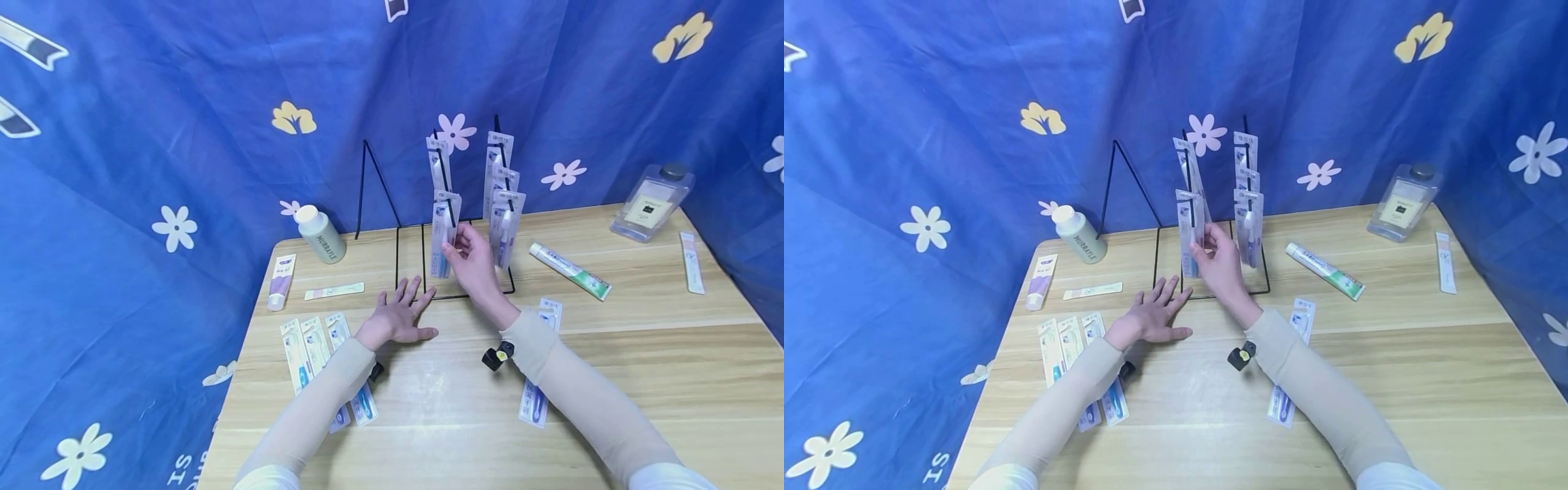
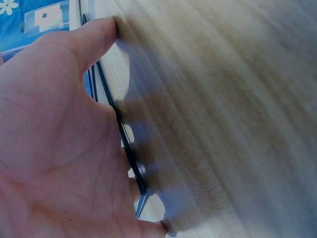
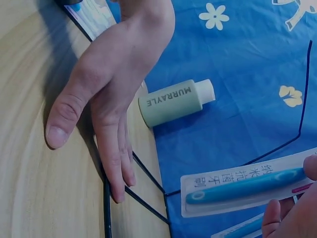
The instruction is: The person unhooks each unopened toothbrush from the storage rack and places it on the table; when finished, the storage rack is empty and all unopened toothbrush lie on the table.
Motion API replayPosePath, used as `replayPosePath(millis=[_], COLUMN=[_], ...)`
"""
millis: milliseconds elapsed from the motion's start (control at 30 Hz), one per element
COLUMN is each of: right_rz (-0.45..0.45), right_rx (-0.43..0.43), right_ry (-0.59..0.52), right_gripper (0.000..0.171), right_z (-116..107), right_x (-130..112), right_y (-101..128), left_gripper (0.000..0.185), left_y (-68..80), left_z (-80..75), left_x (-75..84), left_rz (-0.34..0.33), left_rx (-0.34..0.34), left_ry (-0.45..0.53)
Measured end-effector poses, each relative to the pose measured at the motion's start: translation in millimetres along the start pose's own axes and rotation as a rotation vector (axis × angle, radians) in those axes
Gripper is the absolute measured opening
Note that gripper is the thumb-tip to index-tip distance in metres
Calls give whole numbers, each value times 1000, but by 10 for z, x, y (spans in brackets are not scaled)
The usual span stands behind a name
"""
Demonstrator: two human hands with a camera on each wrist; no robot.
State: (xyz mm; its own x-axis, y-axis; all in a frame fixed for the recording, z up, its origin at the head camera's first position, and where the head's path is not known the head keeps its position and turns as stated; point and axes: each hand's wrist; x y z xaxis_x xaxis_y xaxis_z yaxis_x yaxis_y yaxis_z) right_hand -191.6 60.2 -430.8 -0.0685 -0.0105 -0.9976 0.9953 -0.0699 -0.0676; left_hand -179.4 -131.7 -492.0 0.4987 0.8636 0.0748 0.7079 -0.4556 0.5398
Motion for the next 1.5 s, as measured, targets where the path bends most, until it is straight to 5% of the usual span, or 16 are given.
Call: replayPosePath(millis=[500, 667, 833, 1067, 1200, 1333, 1500], right_rz=[19, 3, -14, 175, 280, 408, 562], right_rx=[-6, -17, -44, -52, 15, 45, -21], right_ry=[15, 32, 85, 58, 193, 323, 324], right_gripper=[29, 33, 18, 8, 9, 24, 35], right_z=[-267, -526, -934, -1544, -1845, -2066, -2176], right_x=[-26, 19, 96, 157, 221, 341, 550], right_y=[452, 705, 920, 1172, 1292, 1373, 1409], left_gripper=[93, 93, 93, 93, 93, 94, 93], left_y=[9, 2, 6, 19, 20, 15, 1], left_z=[34, 39, 22, 10, 12, 13, 18], left_x=[-10, -3, 0, 4, 7, 3, -9], left_rz=[0, 12, 17, 11, 16, 20, 21], left_rx=[11, 13, 17, 15, 19, 22, 25], left_ry=[2, 5, 13, 11, 10, 9, 10])
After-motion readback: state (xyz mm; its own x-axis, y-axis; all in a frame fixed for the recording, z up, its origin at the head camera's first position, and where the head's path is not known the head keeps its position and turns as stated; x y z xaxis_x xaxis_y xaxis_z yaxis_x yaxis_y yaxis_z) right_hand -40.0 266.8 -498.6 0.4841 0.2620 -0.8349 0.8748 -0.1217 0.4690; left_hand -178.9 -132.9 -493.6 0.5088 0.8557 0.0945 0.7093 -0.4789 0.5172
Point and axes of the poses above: each hand's wrist, its own y-axis away from the middle knuckle, its own z-axis out of the palm, x = y × z, and after that the axes turned 7 degrees about z, right-handed
